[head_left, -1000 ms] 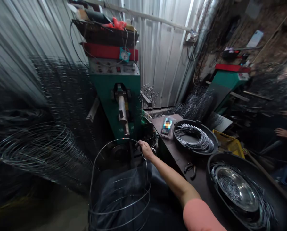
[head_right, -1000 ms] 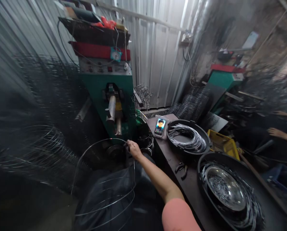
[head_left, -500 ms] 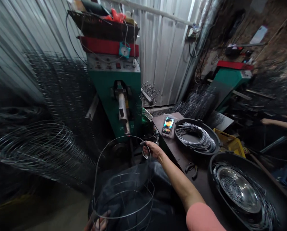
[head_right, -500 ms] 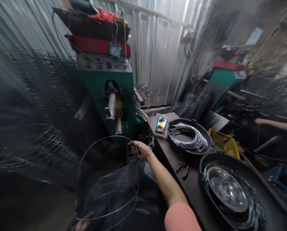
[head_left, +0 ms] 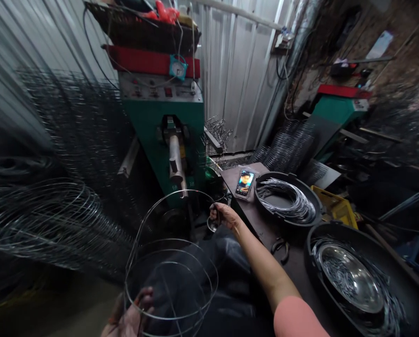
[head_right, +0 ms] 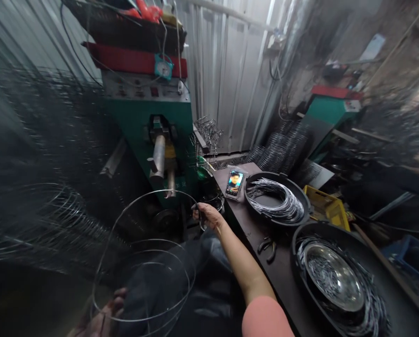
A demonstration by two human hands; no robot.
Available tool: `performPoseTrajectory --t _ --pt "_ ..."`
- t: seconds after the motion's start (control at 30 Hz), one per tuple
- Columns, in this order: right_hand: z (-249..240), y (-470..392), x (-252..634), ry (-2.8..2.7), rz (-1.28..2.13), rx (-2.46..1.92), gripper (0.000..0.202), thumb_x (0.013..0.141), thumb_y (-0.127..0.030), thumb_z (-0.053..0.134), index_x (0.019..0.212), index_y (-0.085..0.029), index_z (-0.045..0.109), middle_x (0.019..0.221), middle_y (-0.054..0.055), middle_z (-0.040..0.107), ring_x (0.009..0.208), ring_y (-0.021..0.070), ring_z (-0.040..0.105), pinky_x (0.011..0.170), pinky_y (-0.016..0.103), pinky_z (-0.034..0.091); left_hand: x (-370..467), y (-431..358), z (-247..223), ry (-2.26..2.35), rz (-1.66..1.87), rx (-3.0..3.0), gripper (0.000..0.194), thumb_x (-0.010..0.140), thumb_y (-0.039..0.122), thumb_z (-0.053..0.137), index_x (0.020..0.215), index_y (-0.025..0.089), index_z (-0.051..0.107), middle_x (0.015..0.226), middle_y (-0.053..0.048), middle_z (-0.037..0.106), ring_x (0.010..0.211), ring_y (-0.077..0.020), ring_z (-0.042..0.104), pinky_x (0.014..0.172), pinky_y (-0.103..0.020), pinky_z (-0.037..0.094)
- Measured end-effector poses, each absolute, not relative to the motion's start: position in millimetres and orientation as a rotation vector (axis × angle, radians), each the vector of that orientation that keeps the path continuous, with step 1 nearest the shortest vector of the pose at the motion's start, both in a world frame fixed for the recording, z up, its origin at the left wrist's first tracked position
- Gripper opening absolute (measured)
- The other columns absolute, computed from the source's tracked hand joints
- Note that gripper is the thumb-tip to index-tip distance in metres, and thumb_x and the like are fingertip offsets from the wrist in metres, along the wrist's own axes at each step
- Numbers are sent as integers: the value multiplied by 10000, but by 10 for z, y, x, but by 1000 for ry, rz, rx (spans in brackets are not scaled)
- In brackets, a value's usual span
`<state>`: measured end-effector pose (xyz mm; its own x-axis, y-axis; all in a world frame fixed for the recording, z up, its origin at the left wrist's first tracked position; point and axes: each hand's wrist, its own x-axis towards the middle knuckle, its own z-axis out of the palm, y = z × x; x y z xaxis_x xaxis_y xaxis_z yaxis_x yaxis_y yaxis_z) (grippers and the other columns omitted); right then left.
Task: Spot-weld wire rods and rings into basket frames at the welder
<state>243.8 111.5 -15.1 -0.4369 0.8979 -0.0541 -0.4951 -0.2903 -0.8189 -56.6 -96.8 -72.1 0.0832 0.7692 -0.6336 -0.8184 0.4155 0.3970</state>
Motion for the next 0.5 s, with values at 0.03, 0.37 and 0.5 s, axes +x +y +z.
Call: performPoseTrajectory --t 0.03,0.37,0.5 --pt "-163 1111 2461 -949 1830 -715 388 621 -481 709 793 -143 629 607 -17 533 557 87 479 579 229 393 -582 -915 -599 926 1190 -61 506 686 238 571 1188 233 504 933 -80 661 778 -195 635 648 -294 519" --pt "-156 211 4511 -1092 130 -1968 392 784 -348 460 1059 -107 598 1014 162 631 926 276 575 830 398 423 -136 -630 130 1212 1422 -43 147 571 138 623 655 180 510 576 38 432 438 -60 363 390 -196 380" --pt "-472 -503 5535 -755 142 -2787 377 762 -200 449 1084 -86 609 1029 233 620 924 340 602 762 443 459 35 -577 114 1132 1487 -62 271 564 135 639 548 174 372 500 64 305 406 -46 285 370 -176 322"
